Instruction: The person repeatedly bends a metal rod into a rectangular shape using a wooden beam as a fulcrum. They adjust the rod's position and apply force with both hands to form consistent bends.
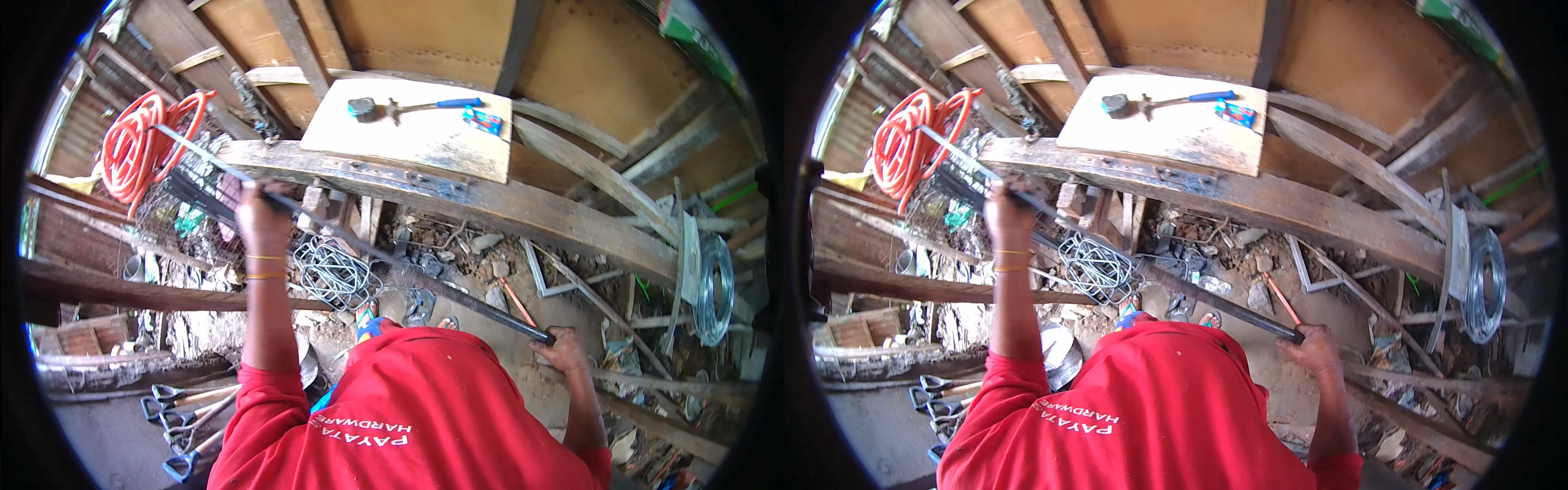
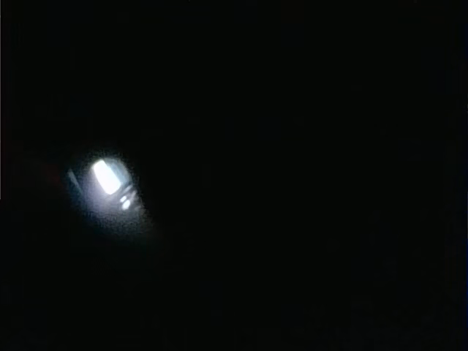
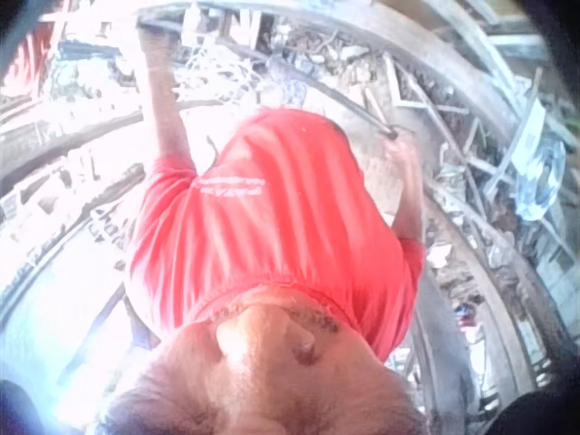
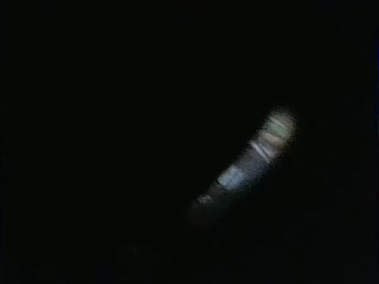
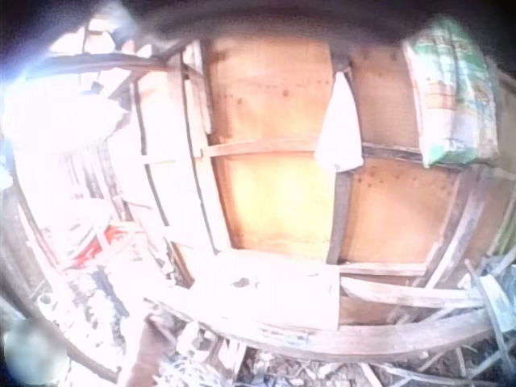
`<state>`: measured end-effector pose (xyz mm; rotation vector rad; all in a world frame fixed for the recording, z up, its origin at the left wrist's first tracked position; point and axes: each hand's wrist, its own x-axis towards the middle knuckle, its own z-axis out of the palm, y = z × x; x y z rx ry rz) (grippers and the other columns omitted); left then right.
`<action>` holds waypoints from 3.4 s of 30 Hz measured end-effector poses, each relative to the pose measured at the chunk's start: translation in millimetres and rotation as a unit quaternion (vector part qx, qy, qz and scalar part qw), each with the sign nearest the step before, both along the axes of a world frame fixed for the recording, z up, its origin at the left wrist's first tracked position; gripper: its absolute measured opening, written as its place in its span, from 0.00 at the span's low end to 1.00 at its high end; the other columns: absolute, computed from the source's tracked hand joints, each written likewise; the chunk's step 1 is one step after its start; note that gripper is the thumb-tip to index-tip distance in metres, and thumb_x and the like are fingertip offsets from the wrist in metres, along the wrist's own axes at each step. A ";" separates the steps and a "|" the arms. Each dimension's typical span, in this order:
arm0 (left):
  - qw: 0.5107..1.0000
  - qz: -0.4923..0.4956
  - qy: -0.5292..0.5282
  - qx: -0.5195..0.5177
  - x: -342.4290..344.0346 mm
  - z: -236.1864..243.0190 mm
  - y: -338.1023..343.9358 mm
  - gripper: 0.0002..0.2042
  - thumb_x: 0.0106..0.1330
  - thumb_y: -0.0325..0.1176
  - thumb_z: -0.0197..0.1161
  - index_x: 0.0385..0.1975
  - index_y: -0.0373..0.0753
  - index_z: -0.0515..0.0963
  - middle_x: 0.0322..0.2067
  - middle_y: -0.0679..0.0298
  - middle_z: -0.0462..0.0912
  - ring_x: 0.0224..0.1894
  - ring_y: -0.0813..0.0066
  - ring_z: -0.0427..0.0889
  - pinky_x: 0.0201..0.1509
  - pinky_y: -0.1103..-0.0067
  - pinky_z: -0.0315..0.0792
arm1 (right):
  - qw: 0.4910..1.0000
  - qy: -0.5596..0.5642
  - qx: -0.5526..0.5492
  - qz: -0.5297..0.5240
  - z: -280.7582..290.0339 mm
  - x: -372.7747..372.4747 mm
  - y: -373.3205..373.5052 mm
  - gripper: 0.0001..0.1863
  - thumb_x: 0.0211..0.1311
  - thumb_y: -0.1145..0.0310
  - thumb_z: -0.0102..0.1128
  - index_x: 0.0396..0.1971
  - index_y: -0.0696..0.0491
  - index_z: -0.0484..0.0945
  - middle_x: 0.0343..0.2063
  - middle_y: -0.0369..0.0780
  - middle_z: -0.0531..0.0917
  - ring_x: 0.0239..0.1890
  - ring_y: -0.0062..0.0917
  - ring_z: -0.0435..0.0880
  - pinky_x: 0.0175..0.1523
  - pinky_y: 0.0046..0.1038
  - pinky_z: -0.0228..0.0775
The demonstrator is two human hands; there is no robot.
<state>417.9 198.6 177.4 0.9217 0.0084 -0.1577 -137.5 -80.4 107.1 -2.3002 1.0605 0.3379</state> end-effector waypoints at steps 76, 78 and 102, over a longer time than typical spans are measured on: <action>0.649 -0.052 -0.234 0.722 100.7 -184.0 -126.9 0.08 0.57 0.34 0.64 0.30 0.39 0.86 0.32 0.49 0.87 0.38 0.50 0.87 0.46 0.65 0.80 | 0.932 -0.095 -0.349 -0.002 -83.5 20.2 -265.9 0.17 0.63 0.56 0.65 0.47 0.50 0.81 0.48 0.44 0.80 0.54 0.45 0.77 0.59 0.46 0.66; 0.645 -0.062 -0.229 0.727 101.3 -183.8 -126.5 0.09 0.58 0.35 0.65 0.33 0.38 0.85 0.32 0.49 0.87 0.39 0.50 0.87 0.46 0.65 0.79 | 0.937 -0.086 -0.337 -0.002 -83.8 19.1 -270.0 0.17 0.64 0.54 0.63 0.43 0.51 0.80 0.46 0.44 0.79 0.52 0.45 0.77 0.57 0.47 0.66; 0.605 -0.050 -0.390 0.692 127.8 -220.6 -112.5 0.08 0.58 0.33 0.63 0.30 0.35 0.82 0.32 0.46 0.86 0.40 0.46 0.85 0.48 0.62 0.78 | 0.923 0.029 -0.361 -0.129 -122.1 2.3 -263.8 0.35 0.76 0.42 0.34 0.48 0.57 0.83 0.51 0.52 0.82 0.56 0.51 0.77 0.63 0.47 0.65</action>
